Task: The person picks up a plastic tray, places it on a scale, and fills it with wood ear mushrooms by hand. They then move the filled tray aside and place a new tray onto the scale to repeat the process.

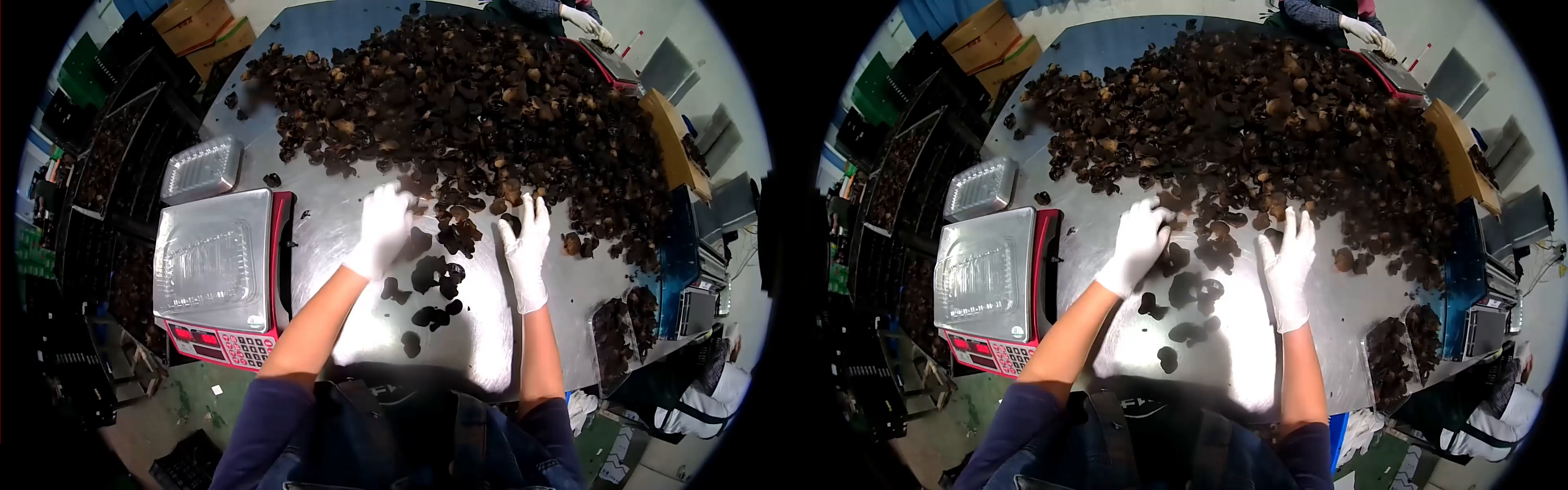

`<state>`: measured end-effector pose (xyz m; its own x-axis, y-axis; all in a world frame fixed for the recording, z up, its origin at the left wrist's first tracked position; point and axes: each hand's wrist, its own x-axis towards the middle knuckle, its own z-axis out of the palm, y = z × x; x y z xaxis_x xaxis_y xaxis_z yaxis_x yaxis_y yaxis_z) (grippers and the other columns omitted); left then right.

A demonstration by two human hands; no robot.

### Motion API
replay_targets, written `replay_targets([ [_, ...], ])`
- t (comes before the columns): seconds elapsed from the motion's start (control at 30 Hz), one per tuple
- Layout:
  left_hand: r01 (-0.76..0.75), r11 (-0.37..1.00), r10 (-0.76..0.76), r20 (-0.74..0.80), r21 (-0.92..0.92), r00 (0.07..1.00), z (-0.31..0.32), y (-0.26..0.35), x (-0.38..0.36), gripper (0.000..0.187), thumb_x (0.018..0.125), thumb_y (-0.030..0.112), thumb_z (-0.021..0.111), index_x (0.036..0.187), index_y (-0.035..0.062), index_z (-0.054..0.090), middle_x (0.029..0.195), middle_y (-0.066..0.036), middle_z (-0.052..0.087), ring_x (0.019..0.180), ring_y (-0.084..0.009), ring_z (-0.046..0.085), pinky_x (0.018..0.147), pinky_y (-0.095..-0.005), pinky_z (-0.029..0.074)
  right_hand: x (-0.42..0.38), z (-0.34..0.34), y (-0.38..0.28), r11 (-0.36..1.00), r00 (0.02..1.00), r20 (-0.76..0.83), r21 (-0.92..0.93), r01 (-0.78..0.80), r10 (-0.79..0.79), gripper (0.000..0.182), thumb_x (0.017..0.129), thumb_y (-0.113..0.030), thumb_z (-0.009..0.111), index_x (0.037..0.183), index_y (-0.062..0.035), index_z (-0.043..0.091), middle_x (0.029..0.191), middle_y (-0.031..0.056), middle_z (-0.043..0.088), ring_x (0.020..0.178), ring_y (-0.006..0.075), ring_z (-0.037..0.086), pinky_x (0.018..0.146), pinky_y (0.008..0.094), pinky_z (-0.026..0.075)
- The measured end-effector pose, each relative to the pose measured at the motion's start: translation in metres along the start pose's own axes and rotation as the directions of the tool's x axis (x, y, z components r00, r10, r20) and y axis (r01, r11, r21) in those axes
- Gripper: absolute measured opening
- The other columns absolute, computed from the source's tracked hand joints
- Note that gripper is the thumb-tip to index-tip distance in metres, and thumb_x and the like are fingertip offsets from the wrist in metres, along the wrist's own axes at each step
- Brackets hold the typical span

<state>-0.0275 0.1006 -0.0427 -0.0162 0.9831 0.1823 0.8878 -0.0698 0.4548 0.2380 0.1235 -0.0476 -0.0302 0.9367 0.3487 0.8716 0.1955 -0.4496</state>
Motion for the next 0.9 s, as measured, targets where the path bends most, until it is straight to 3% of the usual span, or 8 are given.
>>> replay_targets([
  [0.17,-0.007,0.980,0.046,0.191,-0.200,0.981,-0.056,0.013,-0.078,0.015,0.079,0.009,0.063,0.092,0.0086,0.072,0.117,-0.014,0.064,0.108,-0.0325,0.060,0.093,-0.0409,0.049,-0.076,-0.015,-0.049,0.984,0.884,0.436,0.134,0.120,-0.168,0.063,0.088,-0.032,0.066,0.142,-0.0063,0.044,0.151,0.0222,0.036,0.142,0.0380,0.030,0.115,0.0520,0.022],
  [0.3,0.085,0.996,-0.077,0.312,-0.012,0.947,-0.062,0.016,-0.025,0.024,0.082,0.015,0.064,0.103,0.0066,0.072,0.112,-0.016,0.067,0.114,-0.0306,0.059,0.098,-0.0377,0.047,-0.027,-0.017,-0.050,0.954,0.960,0.167,0.240,0.182,-0.225,0.057,0.087,-0.027,0.067,0.139,-0.0135,0.050,0.147,0.0199,0.041,0.137,0.0360,0.037,0.110,0.0505,0.030],
  [0.37,-0.106,0.940,0.089,-0.069,-0.325,0.994,-0.020,0.004,0.011,0.033,0.084,0.020,0.066,0.115,0.0074,0.068,0.123,-0.017,0.062,0.119,-0.0326,0.055,0.103,-0.0388,0.044,0.023,0.014,-0.052,0.956,0.988,0.008,0.252,0.149,-0.156,0.053,0.086,-0.026,0.067,0.136,-0.0146,0.053,0.144,0.0202,0.043,0.134,0.0370,0.040,0.107,0.0512,0.033],
  [0.43,-0.125,0.965,0.109,-0.080,-0.231,0.991,0.003,0.021,0.047,0.045,0.084,0.024,0.067,0.126,0.0079,0.061,0.136,-0.019,0.053,0.126,-0.0358,0.048,0.106,-0.0412,0.041,0.059,0.043,-0.054,0.975,0.976,-0.080,0.070,0.209,-0.203,0.050,0.086,-0.025,0.067,0.133,-0.0141,0.056,0.142,0.0206,0.045,0.132,0.0373,0.040,0.106,0.0518,0.034],
  [0.63,-0.311,0.939,0.336,0.204,-0.145,0.920,0.022,0.035,0.022,0.039,0.083,0.019,0.065,0.119,0.0042,0.061,0.126,-0.017,0.057,0.118,-0.0354,0.051,0.098,-0.0411,0.046,0.011,0.022,-0.048,0.945,0.929,0.175,0.095,0.314,-0.326,0.023,0.086,-0.017,0.060,0.107,-0.0108,0.065,0.108,0.0094,0.061,0.106,0.0293,0.053,0.086,0.0431,0.040],
  [0.7,-0.118,0.958,0.221,0.413,-0.260,0.884,-0.001,0.049,-0.020,0.032,0.083,0.013,0.064,0.114,0.0047,0.063,0.114,-0.014,0.063,0.109,-0.0328,0.057,0.093,-0.0405,0.049,-0.037,-0.018,-0.057,0.930,0.919,0.164,0.151,0.336,-0.359,0.021,0.080,-0.010,0.067,0.102,-0.0093,0.067,0.105,0.0079,0.063,0.103,0.0293,0.056,0.090,0.0414,0.042],
  [0.77,-0.329,0.862,0.392,0.095,-0.385,0.915,-0.023,0.045,-0.065,0.032,0.082,0.008,0.064,0.113,0.0053,0.063,0.105,-0.012,0.067,0.099,-0.0314,0.062,0.092,-0.0404,0.049,-0.074,-0.046,-0.056,0.943,0.925,0.234,0.220,0.249,-0.299,0.030,0.076,-0.003,0.070,0.105,-0.0084,0.067,0.108,0.0070,0.062,0.105,0.0282,0.056,0.093,0.0397,0.042],
  [0.9,-0.250,0.833,0.313,0.048,-0.493,0.948,-0.029,0.030,-0.074,0.034,0.081,0.004,0.065,0.114,0.0057,0.062,0.112,-0.010,0.067,0.104,-0.0309,0.062,0.095,-0.0403,0.048,-0.077,-0.056,-0.044,0.963,0.971,0.141,0.219,0.157,-0.191,0.030,0.082,-0.003,0.066,0.112,-0.0045,0.065,0.113,0.0121,0.061,0.108,0.0305,0.054,0.097,0.0402,0.041],
])
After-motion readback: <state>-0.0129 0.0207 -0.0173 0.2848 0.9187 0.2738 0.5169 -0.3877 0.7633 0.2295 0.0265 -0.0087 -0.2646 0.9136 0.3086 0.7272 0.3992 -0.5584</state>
